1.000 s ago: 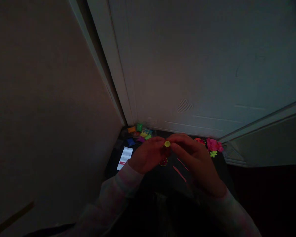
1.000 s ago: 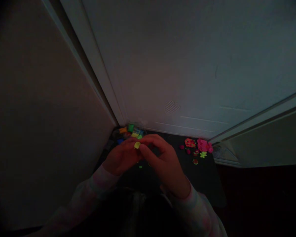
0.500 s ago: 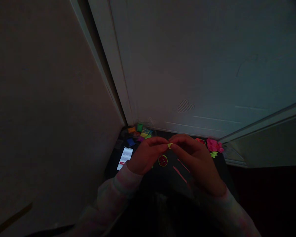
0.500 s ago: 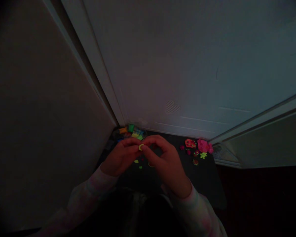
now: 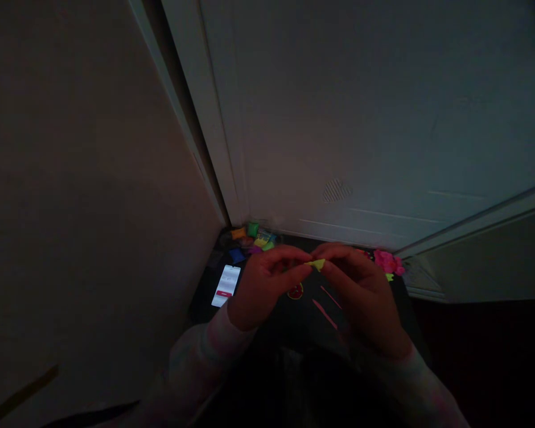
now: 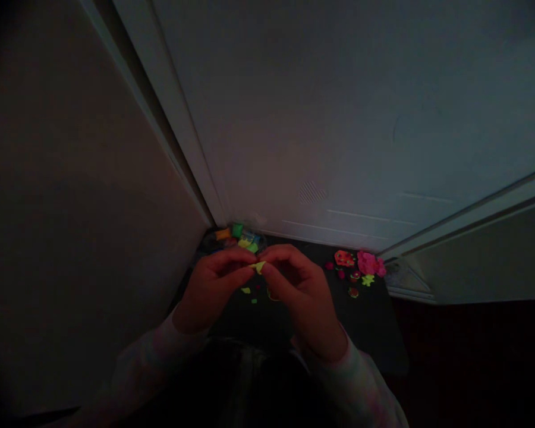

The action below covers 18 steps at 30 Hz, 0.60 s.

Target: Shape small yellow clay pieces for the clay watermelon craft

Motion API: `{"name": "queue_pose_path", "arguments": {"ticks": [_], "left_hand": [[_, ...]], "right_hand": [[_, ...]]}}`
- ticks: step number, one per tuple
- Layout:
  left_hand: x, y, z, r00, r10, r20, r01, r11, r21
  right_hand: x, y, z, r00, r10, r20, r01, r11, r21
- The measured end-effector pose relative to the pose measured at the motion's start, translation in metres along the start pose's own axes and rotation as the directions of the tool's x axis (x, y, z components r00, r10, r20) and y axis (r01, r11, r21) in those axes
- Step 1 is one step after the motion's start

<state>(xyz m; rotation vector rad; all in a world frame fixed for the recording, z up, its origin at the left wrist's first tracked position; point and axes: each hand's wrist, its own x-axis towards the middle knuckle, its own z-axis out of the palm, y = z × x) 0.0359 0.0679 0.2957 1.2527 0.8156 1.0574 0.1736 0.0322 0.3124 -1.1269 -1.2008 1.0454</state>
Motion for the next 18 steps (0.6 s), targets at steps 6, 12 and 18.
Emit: {"name": "queue_pose_path", "arguments": {"ticks": [6, 12, 18], "left_hand": [[-0.005, 0.008, 0.002, 0.937, 0.35, 0.003, -0.341, 0.908, 0.244], [-0.006, 0.014, 0.006, 0.832, 0.555, 0.008, -0.508, 0.754, 0.418], [-0.007, 0.013, 0.006, 0.784, 0.621, 0.027, -0.557, 0.682, 0.474]], "right_hand": [[-0.002, -0.002, 0.0, 0.998, -0.055, 0.018, 0.054, 0.997, 0.057], [-0.003, -0.006, 0.002, 0.996, -0.086, 0.01, 0.085, 0.995, 0.051], [-0.005, -0.003, 0.002, 1.0, -0.012, -0.012, 0.014, 0.992, 0.123]]}}
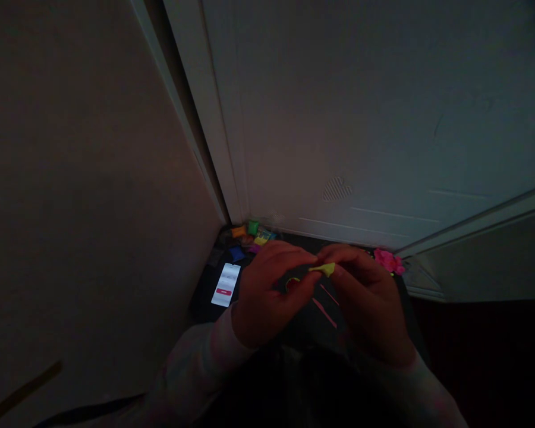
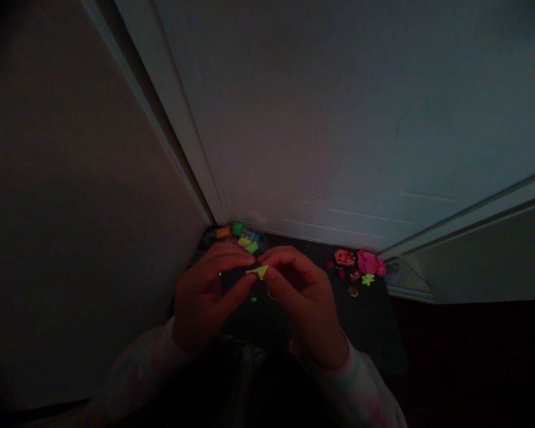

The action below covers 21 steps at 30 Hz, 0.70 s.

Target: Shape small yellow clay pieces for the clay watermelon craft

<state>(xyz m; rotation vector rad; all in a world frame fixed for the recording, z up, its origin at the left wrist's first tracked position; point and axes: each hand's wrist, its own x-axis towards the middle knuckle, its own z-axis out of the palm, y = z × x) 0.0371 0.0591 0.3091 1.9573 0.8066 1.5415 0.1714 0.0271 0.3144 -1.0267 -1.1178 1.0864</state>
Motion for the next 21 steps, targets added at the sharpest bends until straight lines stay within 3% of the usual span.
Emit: {"name": "queue_pose_path", "arguments": {"ticks": [8, 21], "left_hand": [[0.0021, 0.0013, -0.0013, 0.996, 0.088, 0.005, -0.088, 0.991, 0.098], [-0.0013, -0.0024, -0.0009, 0.998, 0.056, -0.016, -0.054, 0.993, 0.107]], "right_hand": [[-0.0009, 0.003, 0.0005, 0.999, 0.05, -0.006, -0.05, 0.997, 0.055], [-0.0012, 0.0044, -0.0005, 0.998, 0.045, -0.051, -0.044, 0.999, 0.024]]}}
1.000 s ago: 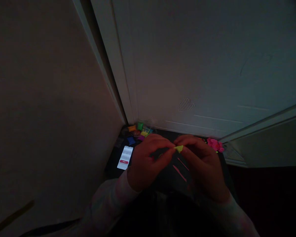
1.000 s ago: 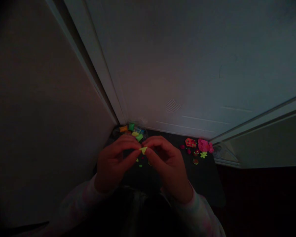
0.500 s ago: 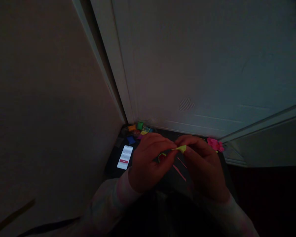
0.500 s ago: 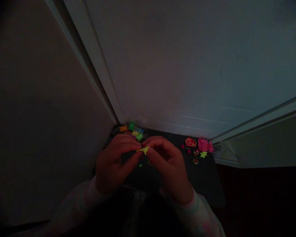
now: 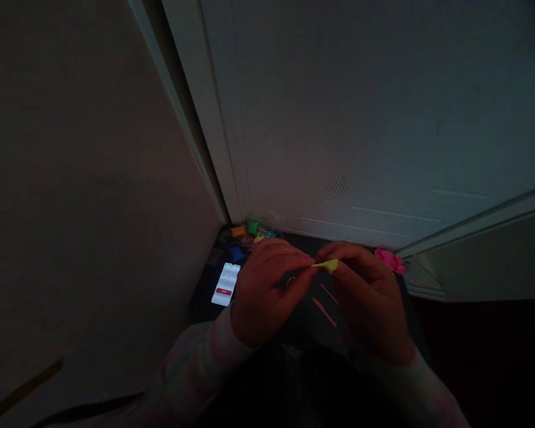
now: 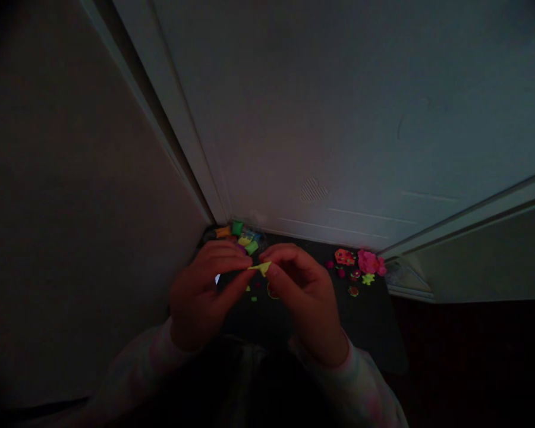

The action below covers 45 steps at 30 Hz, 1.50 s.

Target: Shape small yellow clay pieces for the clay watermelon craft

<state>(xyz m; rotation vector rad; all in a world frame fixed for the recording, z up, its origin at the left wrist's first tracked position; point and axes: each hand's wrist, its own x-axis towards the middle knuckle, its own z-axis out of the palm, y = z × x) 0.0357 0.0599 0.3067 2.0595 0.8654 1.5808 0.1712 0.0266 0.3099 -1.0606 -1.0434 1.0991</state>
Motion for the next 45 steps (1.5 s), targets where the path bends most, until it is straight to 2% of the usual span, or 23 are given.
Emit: {"name": "queue_pose_path", "arguments": {"ticks": [6, 11, 17, 22, 32, 39, 45], "left_hand": [[-0.0015, -0.0025, 0.0011, 1.0, 0.001, -0.011, -0.002, 0.999, -0.038], [0.0004, 0.0, 0.0001, 1.0, -0.021, 0.005, 0.021, 0.999, 0.035], [0.0036, 0.0014, -0.002, 0.996, 0.088, 0.012, -0.088, 0.992, 0.085], [0.003, 0.0012, -0.0023, 0.996, 0.088, 0.011, -0.088, 0.989, 0.119], [-0.0005, -0.0009, -0.0022, 0.981, 0.192, 0.024, -0.192, 0.95, 0.246], [-0.0026, -0.0035, -0.0016, 0.976, 0.219, 0.016, -0.214, 0.933, 0.289], [-0.0036, -0.0064, 0.0019, 0.97, 0.243, 0.002, -0.23, 0.913, 0.337]], "right_hand": [[-0.0011, -0.0014, 0.0005, 1.0, -0.018, 0.007, 0.018, 1.0, -0.007], [-0.0002, -0.0027, 0.0009, 0.999, -0.05, 0.006, 0.05, 0.998, -0.044], [0.0003, -0.0035, 0.0012, 0.998, -0.053, 0.019, 0.054, 0.996, -0.066], [-0.0005, -0.0012, 0.0004, 0.999, -0.047, -0.006, 0.046, 0.997, -0.059], [0.0007, -0.0001, 0.0004, 0.999, -0.017, 0.028, 0.018, 0.999, -0.037], [0.0008, 0.0015, 0.0006, 1.0, 0.012, 0.005, -0.012, 0.999, -0.037], [0.0023, 0.0023, 0.0015, 0.999, 0.039, 0.015, -0.039, 0.999, 0.024]]}}
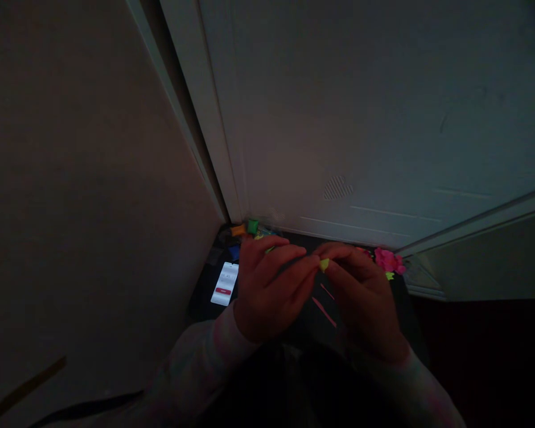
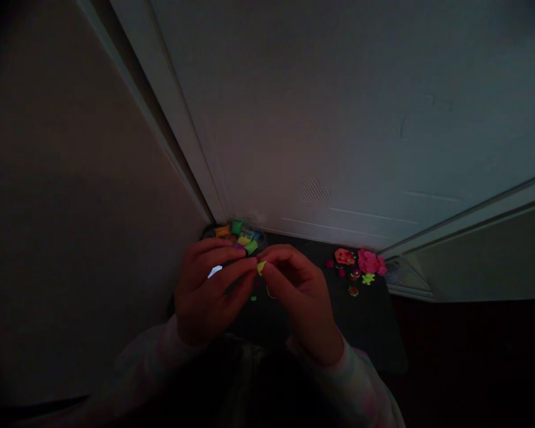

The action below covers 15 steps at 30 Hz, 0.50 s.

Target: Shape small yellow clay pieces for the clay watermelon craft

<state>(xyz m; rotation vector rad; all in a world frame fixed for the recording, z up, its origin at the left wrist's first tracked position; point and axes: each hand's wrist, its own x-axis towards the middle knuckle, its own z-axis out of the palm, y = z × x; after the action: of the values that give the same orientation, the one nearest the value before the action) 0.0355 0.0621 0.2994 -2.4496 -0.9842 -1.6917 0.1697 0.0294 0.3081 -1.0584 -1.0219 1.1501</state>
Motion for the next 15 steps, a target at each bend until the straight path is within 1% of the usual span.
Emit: {"name": "queue_pose_path", "arguments": {"ticks": [6, 9, 11, 13, 14, 15], "left_hand": [[-0.002, -0.002, 0.003, 1.0, 0.012, -0.008, -0.012, 1.0, 0.021], [-0.003, -0.004, 0.005, 0.999, -0.001, 0.034, -0.001, 0.999, 0.04], [-0.008, -0.011, 0.009, 0.995, -0.022, 0.094, 0.016, 0.998, 0.065], [-0.021, -0.027, 0.015, 0.98, -0.083, 0.178, 0.066, 0.993, 0.102], [-0.03, -0.037, 0.019, 0.964, -0.149, 0.219, 0.123, 0.984, 0.128], [-0.042, -0.049, 0.024, 0.931, -0.239, 0.276, 0.201, 0.966, 0.16]], "right_hand": [[0.001, 0.006, -0.001, 1.0, 0.0, 0.004, 0.0, 1.0, 0.007], [0.002, 0.013, -0.005, 0.999, 0.027, -0.026, -0.027, 1.0, -0.011], [0.005, 0.023, -0.011, 0.995, 0.06, -0.075, -0.063, 0.997, -0.04], [0.006, 0.041, -0.021, 0.982, 0.125, -0.142, -0.139, 0.986, -0.091], [0.005, 0.054, -0.027, 0.966, 0.19, -0.173, -0.215, 0.967, -0.14], [0.003, 0.07, -0.034, 0.952, 0.244, -0.184, -0.274, 0.948, -0.163]]}}
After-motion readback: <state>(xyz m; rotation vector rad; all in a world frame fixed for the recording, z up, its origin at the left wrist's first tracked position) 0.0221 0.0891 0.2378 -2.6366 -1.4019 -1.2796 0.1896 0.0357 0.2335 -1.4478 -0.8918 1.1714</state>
